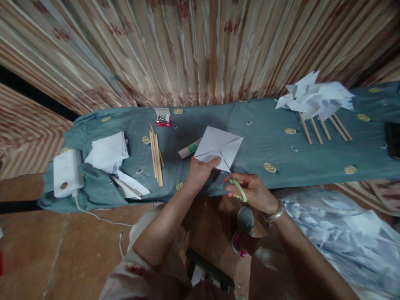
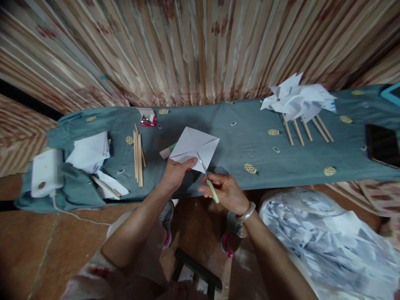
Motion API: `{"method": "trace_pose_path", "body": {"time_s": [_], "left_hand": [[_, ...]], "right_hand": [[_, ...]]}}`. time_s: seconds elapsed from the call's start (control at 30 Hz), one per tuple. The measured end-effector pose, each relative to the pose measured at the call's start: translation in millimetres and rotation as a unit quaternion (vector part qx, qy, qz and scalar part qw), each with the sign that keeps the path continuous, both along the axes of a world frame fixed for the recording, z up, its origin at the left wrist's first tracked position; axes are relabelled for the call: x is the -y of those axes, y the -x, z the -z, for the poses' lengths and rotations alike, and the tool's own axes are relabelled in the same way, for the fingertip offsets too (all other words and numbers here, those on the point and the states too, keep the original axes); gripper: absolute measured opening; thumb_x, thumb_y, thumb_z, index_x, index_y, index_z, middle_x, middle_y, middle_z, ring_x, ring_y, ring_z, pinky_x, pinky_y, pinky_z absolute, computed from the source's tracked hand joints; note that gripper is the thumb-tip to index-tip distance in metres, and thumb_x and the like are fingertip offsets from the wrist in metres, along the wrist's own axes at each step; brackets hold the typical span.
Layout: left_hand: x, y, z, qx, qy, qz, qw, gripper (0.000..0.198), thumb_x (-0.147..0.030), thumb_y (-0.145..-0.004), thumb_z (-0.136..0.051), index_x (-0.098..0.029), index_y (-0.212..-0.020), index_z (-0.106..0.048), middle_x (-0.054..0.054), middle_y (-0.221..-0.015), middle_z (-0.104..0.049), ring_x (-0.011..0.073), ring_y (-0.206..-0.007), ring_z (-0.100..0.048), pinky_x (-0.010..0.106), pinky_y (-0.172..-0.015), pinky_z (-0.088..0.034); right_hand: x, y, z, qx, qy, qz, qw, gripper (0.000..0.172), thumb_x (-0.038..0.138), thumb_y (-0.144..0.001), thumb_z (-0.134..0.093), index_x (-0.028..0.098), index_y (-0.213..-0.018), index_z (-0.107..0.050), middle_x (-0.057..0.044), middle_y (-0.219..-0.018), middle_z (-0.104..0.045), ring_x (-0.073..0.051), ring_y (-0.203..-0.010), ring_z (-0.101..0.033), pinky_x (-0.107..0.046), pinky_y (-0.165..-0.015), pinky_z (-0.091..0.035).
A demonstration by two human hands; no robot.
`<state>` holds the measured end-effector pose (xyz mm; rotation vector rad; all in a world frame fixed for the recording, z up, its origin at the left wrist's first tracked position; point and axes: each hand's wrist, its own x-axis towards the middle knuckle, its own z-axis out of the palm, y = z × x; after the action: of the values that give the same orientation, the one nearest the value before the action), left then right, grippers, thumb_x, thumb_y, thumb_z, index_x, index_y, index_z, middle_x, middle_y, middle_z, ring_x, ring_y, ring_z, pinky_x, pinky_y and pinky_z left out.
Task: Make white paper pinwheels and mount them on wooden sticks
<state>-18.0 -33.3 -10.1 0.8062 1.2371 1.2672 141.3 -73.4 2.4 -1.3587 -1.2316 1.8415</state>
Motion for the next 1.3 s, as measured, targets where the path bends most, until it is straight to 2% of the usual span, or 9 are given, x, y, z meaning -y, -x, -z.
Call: {"method": "trace_pose_path", "body": {"time_s": [0.3,0.43,0.5,0.63,0.77,0.93,1.07,1.17,1.3], "left_hand": [[-8,6,-3.6,0.047,0.016,-0.020,0.999,0.033,-0.026,-0.054,-0.073,-0.015,-0.084,-0.063,0.003,-0.082,-0.068,0.0160,-0.069,-0.062,0.029,-0.062,-0.051],[-9,7,-1.1,0.032,0.005,-0.010,0.999,0.034,-0.023,-0.054,-0.073,-0.015,-0.086,-0.064,0.003,-0.084,-0.069,0.0171,-0.070,-0.063,0.030,-0.063,-0.052],[-9,5,2.9,0.011,-0.004,0.008,1.000,0.032,-0.020,-0.054,-0.073,-0.015,-0.085,-0.065,0.004,-0.085,-0.070,0.0177,-0.072,-0.063,0.030,-0.065,-0.052],[-7,-5,12.8,-0.062,-0.004,0.061,0.996,0.020,-0.020,-0.055,-0.073,-0.015,-0.073,-0.066,0.003,-0.075,-0.069,0.0169,-0.068,-0.061,0.029,-0.067,-0.050],[-9,-12,20.2,-0.093,-0.010,0.113,0.989,0.011,-0.022,-0.058,-0.071,-0.015,-0.063,-0.064,0.001,-0.064,-0.065,0.0145,-0.059,-0.057,0.027,-0.060,-0.048],[-15,-10,23.9,-0.108,-0.033,0.159,0.981,0.013,-0.024,-0.062,-0.069,-0.016,-0.070,-0.064,0.000,-0.064,-0.063,0.0147,-0.057,-0.057,0.026,-0.055,-0.047],[-17,6,20.5,-0.201,-0.055,0.118,0.971,0.034,-0.024,-0.064,-0.069,-0.016,-0.097,-0.066,0.002,-0.078,-0.067,0.0152,-0.064,-0.059,0.027,-0.062,-0.049],[-16,22,13.4,-0.307,-0.089,0.085,0.944,0.049,-0.022,-0.068,-0.069,-0.018,-0.116,-0.060,0.004,-0.088,-0.067,0.0145,-0.068,-0.060,0.026,-0.065,-0.048],[-13,45,1.9,-0.442,-0.144,0.088,0.881,0.033,-0.023,-0.076,-0.063,-0.019,-0.108,-0.065,0.004,-0.093,-0.066,0.0117,-0.062,-0.055,0.027,-0.068,-0.047]], "right_hand": [[1,-37,-7.0,0.055,-0.015,-0.119,0.991,0.040,0.046,-0.063,-0.079,0.015,-0.085,-0.068,0.004,-0.058,-0.058,-0.008,-0.051,-0.049,-0.020,-0.047,-0.036],[-4,-74,-2.6,0.193,-0.080,-0.109,0.972,0.038,0.053,-0.070,-0.071,0.017,-0.084,-0.069,0.000,-0.059,-0.063,-0.014,-0.053,-0.056,-0.025,-0.049,-0.041],[-8,-85,0.2,0.368,-0.161,-0.033,0.915,0.039,0.050,-0.072,-0.069,0.018,-0.094,-0.068,-0.002,-0.064,-0.067,-0.019,-0.058,-0.062,-0.028,-0.052,-0.044],[-17,-83,3.5,0.642,-0.235,0.051,0.728,0.044,0.043,-0.078,-0.062,0.015,-0.112,-0.062,-0.010,-0.074,-0.072,-0.027,-0.069,-0.069,-0.032,-0.058,-0.045],[-28,-70,1.7,0.706,-0.237,0.052,0.665,0.041,0.039,-0.083,-0.056,0.012,-0.114,-0.060,-0.015,-0.076,-0.072,-0.029,-0.071,-0.070,-0.033,-0.060,-0.045],[-46,-64,-0.2,0.701,-0.260,0.042,0.662,0.045,0.034,-0.084,-0.055,0.006,-0.119,-0.053,-0.017,-0.079,-0.071,-0.031,-0.078,-0.070,-0.034,-0.066,-0.046],[-53,-65,0.0,0.687,-0.254,0.030,0.680,0.044,0.033,-0.086,-0.054,0.005,-0.119,-0.052,-0.019,-0.084,-0.072,-0.032,-0.081,-0.069,-0.034,-0.066,-0.045],[-55,-66,1.7,0.683,-0.261,0.021,0.682,0.035,0.032,-0.086,-0.053,0.011,-0.115,-0.057,-0.017,-0.087,-0.072,-0.030,-0.080,-0.069,-0.033,-0.065,-0.043],[-55,-66,6.2,0.675,-0.286,0.034,0.679,0.032,0.027,-0.086,-0.053,0.012,-0.114,-0.060,-0.015,-0.091,-0.072,-0.028,-0.081,-0.068,-0.032,-0.065,-0.043]]}}
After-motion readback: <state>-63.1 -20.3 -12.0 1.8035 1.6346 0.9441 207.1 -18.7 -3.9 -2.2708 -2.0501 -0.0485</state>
